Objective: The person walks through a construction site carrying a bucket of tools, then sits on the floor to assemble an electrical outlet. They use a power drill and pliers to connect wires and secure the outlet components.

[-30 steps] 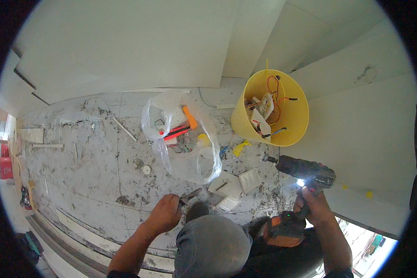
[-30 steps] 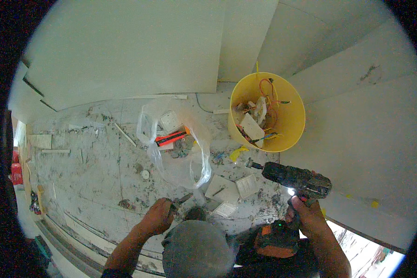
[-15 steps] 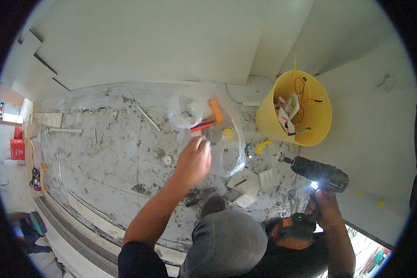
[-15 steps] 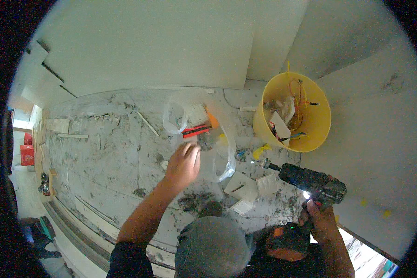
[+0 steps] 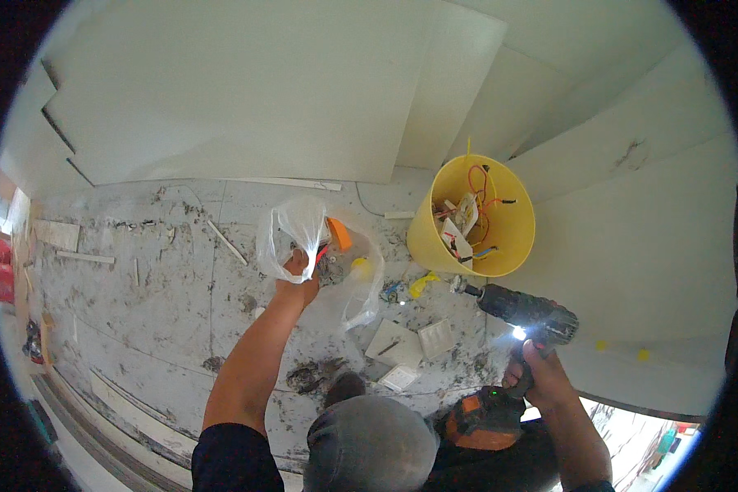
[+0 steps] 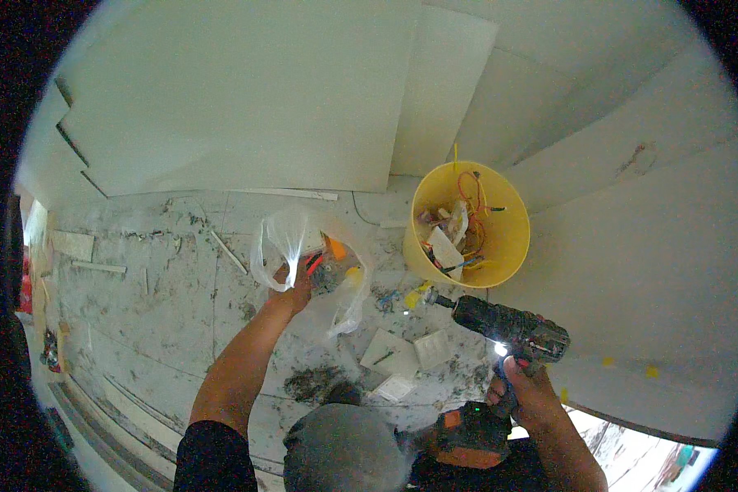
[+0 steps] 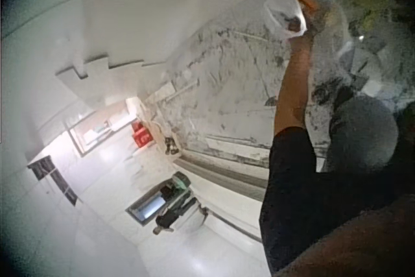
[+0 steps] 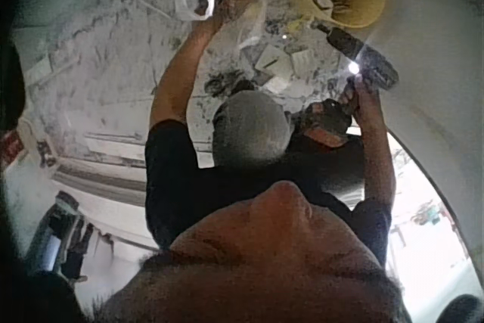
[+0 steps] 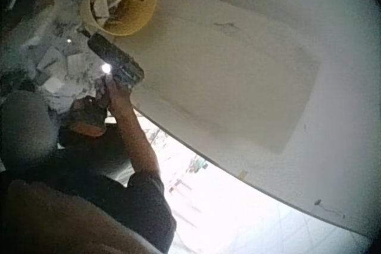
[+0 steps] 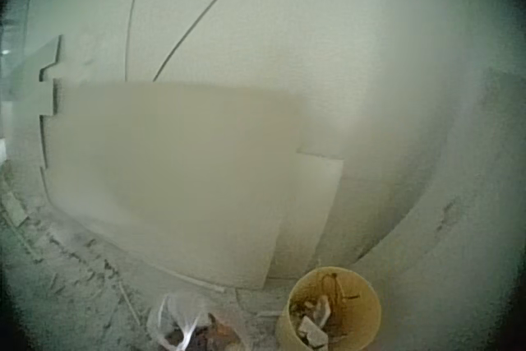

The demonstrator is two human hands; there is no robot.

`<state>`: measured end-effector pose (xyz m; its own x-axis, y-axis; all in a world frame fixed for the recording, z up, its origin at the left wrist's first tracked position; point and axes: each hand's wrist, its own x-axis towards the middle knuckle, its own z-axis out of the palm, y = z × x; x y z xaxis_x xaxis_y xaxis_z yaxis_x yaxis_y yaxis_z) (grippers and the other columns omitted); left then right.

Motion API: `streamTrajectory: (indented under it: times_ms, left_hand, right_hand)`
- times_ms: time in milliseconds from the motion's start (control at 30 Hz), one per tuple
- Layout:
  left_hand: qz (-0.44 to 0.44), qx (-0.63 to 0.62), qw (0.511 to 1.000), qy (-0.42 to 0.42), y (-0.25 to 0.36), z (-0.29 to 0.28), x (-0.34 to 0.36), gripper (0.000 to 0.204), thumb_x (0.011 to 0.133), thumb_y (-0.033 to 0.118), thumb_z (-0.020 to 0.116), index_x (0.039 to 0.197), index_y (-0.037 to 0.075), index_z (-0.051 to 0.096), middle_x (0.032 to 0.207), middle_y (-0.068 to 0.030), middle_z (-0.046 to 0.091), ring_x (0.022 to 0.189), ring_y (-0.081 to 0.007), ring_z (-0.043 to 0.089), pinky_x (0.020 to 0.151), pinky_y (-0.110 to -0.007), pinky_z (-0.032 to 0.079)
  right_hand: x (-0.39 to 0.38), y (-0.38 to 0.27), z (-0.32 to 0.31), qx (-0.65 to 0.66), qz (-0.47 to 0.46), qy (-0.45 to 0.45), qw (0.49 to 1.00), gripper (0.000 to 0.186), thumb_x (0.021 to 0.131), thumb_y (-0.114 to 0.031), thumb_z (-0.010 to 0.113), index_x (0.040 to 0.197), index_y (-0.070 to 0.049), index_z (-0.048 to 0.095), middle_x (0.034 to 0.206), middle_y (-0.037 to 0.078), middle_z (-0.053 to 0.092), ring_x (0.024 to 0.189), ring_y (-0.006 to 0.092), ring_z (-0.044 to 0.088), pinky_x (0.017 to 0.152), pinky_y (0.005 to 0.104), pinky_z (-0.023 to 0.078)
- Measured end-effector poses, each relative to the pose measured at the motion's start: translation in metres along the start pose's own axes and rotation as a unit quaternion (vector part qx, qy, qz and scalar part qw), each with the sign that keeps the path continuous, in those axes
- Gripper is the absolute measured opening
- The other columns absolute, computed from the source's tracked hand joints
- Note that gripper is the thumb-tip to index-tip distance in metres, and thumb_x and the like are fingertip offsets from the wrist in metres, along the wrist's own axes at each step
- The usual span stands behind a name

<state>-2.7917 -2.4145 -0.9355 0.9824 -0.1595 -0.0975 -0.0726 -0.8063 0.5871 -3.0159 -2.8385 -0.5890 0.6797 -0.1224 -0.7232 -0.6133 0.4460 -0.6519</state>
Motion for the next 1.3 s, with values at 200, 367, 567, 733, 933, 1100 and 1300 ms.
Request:
streamTrajectory:
  times_ms: [200, 367, 567, 733, 933, 1100, 1300]
  left_hand:
    - [-0.077, 0.114, 0.988, -0.068, -0.026, 0.006, -0.008, 0.041, 0.097, 0.031, 0.066, 0.131, 0.01, 0.06, 0.113, -0.0091, 0.074, 0.108, -0.029, 0.07, 0.096, -0.044, 0.054]
    - [-0.109, 0.073, 0.978, -0.163, 0.102, -0.051, -0.034, 0.05, 0.095, 0.03, 0.058, 0.135, 0.0, 0.052, 0.112, -0.0208, 0.073, 0.1, -0.0466, 0.071, 0.093, -0.052, 0.056]
    - [-0.029, -0.343, 0.93, -0.128, 0.198, -0.18, -0.148, 0.037, 0.104, 0.033, 0.058, 0.122, 0.001, 0.059, 0.093, -0.0216, 0.071, 0.083, -0.0406, 0.07, 0.077, -0.044, 0.054]
    - [0.072, -0.319, 0.937, -0.124, 0.238, -0.195, -0.149, 0.038, 0.104, 0.034, 0.058, 0.124, 0.001, 0.059, 0.092, -0.0222, 0.07, 0.082, -0.0397, 0.07, 0.077, -0.044, 0.055]
    - [0.059, -0.334, 0.926, -0.169, 0.25, -0.196, -0.14, 0.039, 0.105, 0.035, 0.057, 0.124, 0.001, 0.059, 0.091, -0.0226, 0.07, 0.083, -0.0416, 0.071, 0.075, -0.046, 0.055]
    - [0.08, -0.327, 0.93, -0.149, 0.251, -0.191, -0.136, 0.039, 0.106, 0.035, 0.056, 0.123, 0.0, 0.06, 0.085, -0.0215, 0.069, 0.078, -0.0412, 0.07, 0.072, -0.046, 0.054]
    - [0.068, -0.371, 0.912, -0.158, 0.25, -0.187, -0.135, 0.044, 0.107, 0.038, 0.052, 0.126, -0.001, 0.06, 0.095, -0.0171, 0.068, 0.083, -0.0294, 0.066, 0.076, -0.039, 0.052]
  right_hand:
    - [0.018, 0.009, 0.0, 0.051, 0.032, -0.093, 0.994, 0.031, 0.101, -0.042, 0.07, 0.11, -0.016, 0.055, 0.077, 0.003, 0.056, 0.069, 0.0209, 0.058, 0.065, 0.0392, 0.052]
    - [0.003, 0.001, -0.01, 0.074, 0.047, -0.084, 0.993, 0.033, 0.101, -0.046, 0.068, 0.109, -0.017, 0.055, 0.075, 0.002, 0.055, 0.07, 0.0223, 0.057, 0.069, 0.0417, 0.05]
    - [0.009, 0.007, 0.004, 0.051, 0.026, -0.065, 0.996, 0.033, 0.099, -0.045, 0.071, 0.11, -0.018, 0.054, 0.075, 0.002, 0.055, 0.068, 0.0213, 0.056, 0.066, 0.0397, 0.052]
    - [0.01, 0.005, 0.026, 0.024, 0.015, -0.082, 0.996, 0.03, 0.1, -0.041, 0.07, 0.109, -0.018, 0.052, 0.075, 0.003, 0.054, 0.067, 0.0209, 0.056, 0.065, 0.0401, 0.052]
    - [0.007, 0.001, 0.031, 0.001, 0.006, -0.093, 0.996, 0.029, 0.102, -0.039, 0.069, 0.109, -0.017, 0.052, 0.074, 0.004, 0.054, 0.066, 0.0218, 0.056, 0.065, 0.0419, 0.053]
    - [0.006, 0.001, 0.031, 0.0, 0.003, -0.083, 0.997, 0.028, 0.103, -0.037, 0.068, 0.107, -0.016, 0.051, 0.073, 0.005, 0.054, 0.066, 0.022, 0.056, 0.065, 0.0416, 0.053]
    - [0.006, -0.003, 0.033, -0.023, -0.025, -0.107, 0.994, 0.031, 0.103, -0.038, 0.068, 0.104, -0.011, 0.053, 0.072, 0.005, 0.055, 0.065, 0.0216, 0.057, 0.065, 0.0408, 0.053]
